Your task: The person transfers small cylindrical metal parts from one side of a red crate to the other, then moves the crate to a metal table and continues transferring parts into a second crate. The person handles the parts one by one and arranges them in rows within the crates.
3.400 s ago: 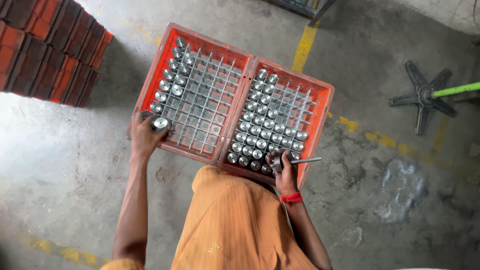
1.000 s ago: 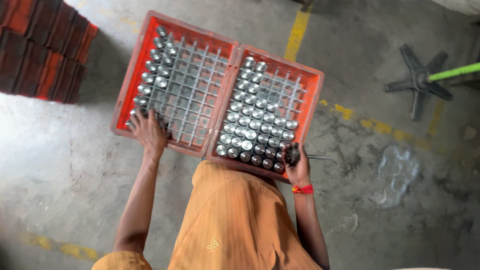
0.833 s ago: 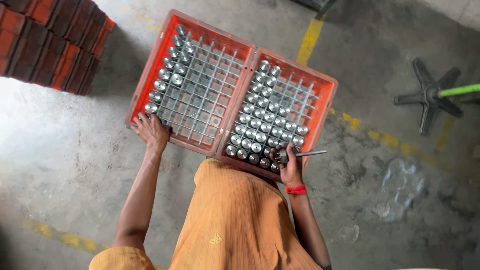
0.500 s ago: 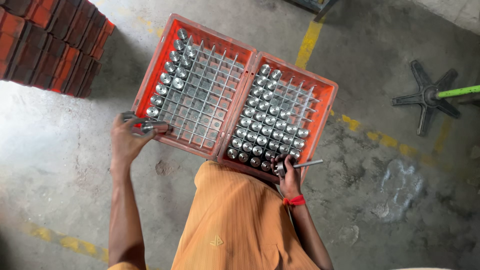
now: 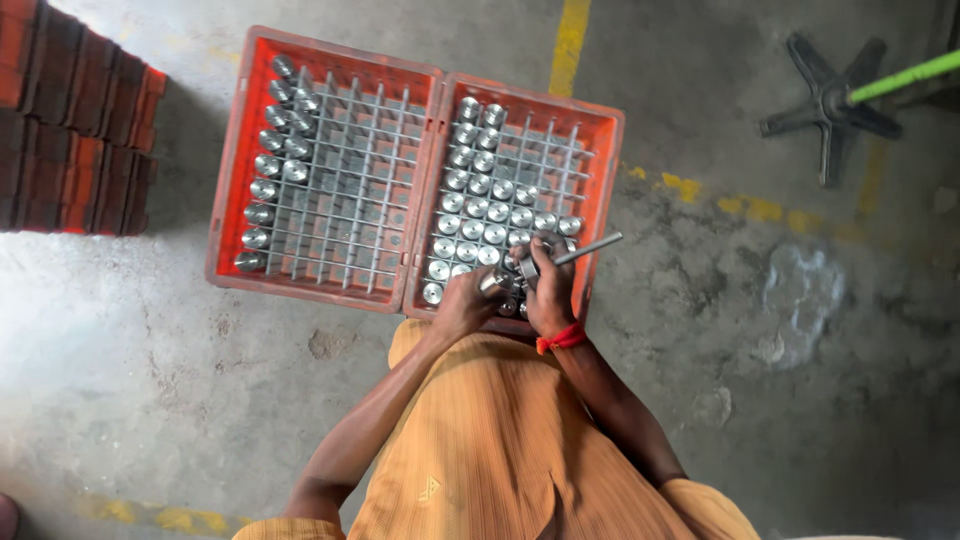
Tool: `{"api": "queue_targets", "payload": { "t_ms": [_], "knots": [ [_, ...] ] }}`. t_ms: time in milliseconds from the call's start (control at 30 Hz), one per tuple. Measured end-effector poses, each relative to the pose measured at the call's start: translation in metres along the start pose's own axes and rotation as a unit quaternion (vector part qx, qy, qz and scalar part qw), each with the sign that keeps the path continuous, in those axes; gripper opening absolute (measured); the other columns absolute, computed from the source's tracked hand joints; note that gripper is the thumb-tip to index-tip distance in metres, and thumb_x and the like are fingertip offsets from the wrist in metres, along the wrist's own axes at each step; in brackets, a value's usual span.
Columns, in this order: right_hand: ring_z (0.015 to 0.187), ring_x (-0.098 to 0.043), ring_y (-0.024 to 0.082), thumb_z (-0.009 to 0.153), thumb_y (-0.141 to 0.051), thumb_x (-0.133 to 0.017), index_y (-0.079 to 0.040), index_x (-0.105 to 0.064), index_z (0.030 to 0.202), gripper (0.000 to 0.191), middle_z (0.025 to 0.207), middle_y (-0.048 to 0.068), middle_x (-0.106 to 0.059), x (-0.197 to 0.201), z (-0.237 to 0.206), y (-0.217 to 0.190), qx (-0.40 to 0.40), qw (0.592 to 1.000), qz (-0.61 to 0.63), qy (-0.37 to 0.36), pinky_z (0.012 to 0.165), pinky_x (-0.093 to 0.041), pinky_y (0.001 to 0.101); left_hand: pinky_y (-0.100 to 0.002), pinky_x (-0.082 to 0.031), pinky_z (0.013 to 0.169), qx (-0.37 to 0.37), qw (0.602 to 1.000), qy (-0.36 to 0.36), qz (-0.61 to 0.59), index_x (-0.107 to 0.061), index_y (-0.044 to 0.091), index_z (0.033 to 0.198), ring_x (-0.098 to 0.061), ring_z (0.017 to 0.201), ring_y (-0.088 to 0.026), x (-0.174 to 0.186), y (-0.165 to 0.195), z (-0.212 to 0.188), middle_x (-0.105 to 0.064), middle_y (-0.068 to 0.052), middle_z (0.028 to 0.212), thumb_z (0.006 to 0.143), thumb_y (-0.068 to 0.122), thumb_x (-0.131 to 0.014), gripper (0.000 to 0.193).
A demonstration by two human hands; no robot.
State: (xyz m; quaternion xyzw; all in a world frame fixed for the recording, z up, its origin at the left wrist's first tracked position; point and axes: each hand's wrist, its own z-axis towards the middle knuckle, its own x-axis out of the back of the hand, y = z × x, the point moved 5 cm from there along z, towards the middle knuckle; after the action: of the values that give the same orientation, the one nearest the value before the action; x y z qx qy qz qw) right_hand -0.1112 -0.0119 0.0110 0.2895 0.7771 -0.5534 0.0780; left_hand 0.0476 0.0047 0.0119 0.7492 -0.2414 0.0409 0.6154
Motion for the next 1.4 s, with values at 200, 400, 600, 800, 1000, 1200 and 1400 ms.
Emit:
{"api": "queue_targets", "payload": {
  "t_ms": [200,400,600,800,1000,1200,1400],
  "knots": [
    [0.083,-0.067,0.018,0.100,-0.011,-0.059,-0.006,-0.057,0.110,0.011,0.080,0.007,-0.063,0.008,-0.021,-0.011,0.003,0.995,-0.070,-0.072,0.080,-0.057,0.0328,-0.044,-0.056,0.074,0.042,0.978,-0.185,0.091,-0.073,0.003,0.102,-0.074,0.080,-0.036,-0.034,0.016,0.006,-0.075,-0.020,0.086,0.072,0.031,-0.089,0.043],
    [0.084,-0.065,0.020,0.101,-0.008,-0.061,-0.003,-0.059,0.115,0.015,0.083,0.008,-0.062,0.058,0.000,-0.008,-0.042,0.997,-0.018,-0.059,0.082,-0.056,0.0343,-0.042,-0.055,0.079,0.050,0.965,-0.259,0.005,-0.071,0.002,0.107,-0.074,0.085,-0.028,-0.065,0.021,0.014,-0.076,-0.018,0.091,0.072,0.027,-0.085,0.045],
    [0.084,-0.067,0.018,0.100,-0.011,-0.060,-0.007,-0.057,0.116,0.017,0.082,0.007,-0.064,0.111,0.004,-0.005,-0.048,0.999,0.011,0.016,0.069,-0.053,0.0313,-0.042,-0.058,0.079,-0.026,0.951,-0.307,0.018,-0.076,0.003,0.110,-0.076,0.084,-0.028,-0.106,0.031,0.037,-0.078,-0.019,0.095,0.077,0.027,-0.081,0.041],
    [0.088,-0.068,0.019,0.103,-0.004,-0.058,-0.008,-0.057,0.119,0.016,0.091,0.005,-0.065,0.174,0.030,-0.044,0.061,0.975,0.175,0.121,0.078,-0.058,0.0317,-0.044,-0.060,0.081,-0.078,0.975,-0.152,0.141,-0.054,0.005,0.135,-0.075,0.087,-0.032,-0.090,0.016,0.095,-0.074,-0.021,0.104,0.096,0.042,-0.073,0.057],
    [0.086,-0.068,0.022,0.102,-0.006,-0.058,-0.006,-0.057,0.118,0.016,0.089,0.009,-0.065,0.190,0.024,-0.034,0.056,0.973,0.156,0.157,0.078,-0.059,0.0348,-0.043,-0.060,0.085,-0.247,0.895,-0.036,0.370,-0.047,0.011,0.147,-0.066,0.107,-0.041,-0.073,0.030,0.148,-0.056,-0.026,0.140,0.077,-0.007,-0.051,0.072],
    [0.085,-0.069,0.026,0.103,-0.017,-0.059,-0.006,-0.059,0.116,0.017,0.086,0.012,-0.067,0.173,0.012,-0.009,0.020,0.978,0.164,0.131,0.077,-0.060,0.0378,-0.044,-0.054,0.087,-0.263,0.945,0.111,0.162,-0.064,0.008,0.124,-0.065,0.104,-0.036,-0.019,0.016,0.102,-0.066,-0.015,0.117,0.097,0.007,-0.064,0.026],
    [0.094,-0.071,0.028,0.103,-0.038,-0.062,-0.004,-0.063,0.102,0.034,0.092,0.013,-0.070,0.169,0.001,-0.012,-0.120,0.906,0.395,0.096,0.086,-0.062,0.0393,-0.054,-0.046,0.099,-0.030,0.908,0.265,0.324,-0.069,0.003,0.118,-0.058,0.111,-0.044,0.158,-0.062,0.023,-0.064,-0.024,0.112,0.084,-0.009,-0.062,0.037]
  ]
}}
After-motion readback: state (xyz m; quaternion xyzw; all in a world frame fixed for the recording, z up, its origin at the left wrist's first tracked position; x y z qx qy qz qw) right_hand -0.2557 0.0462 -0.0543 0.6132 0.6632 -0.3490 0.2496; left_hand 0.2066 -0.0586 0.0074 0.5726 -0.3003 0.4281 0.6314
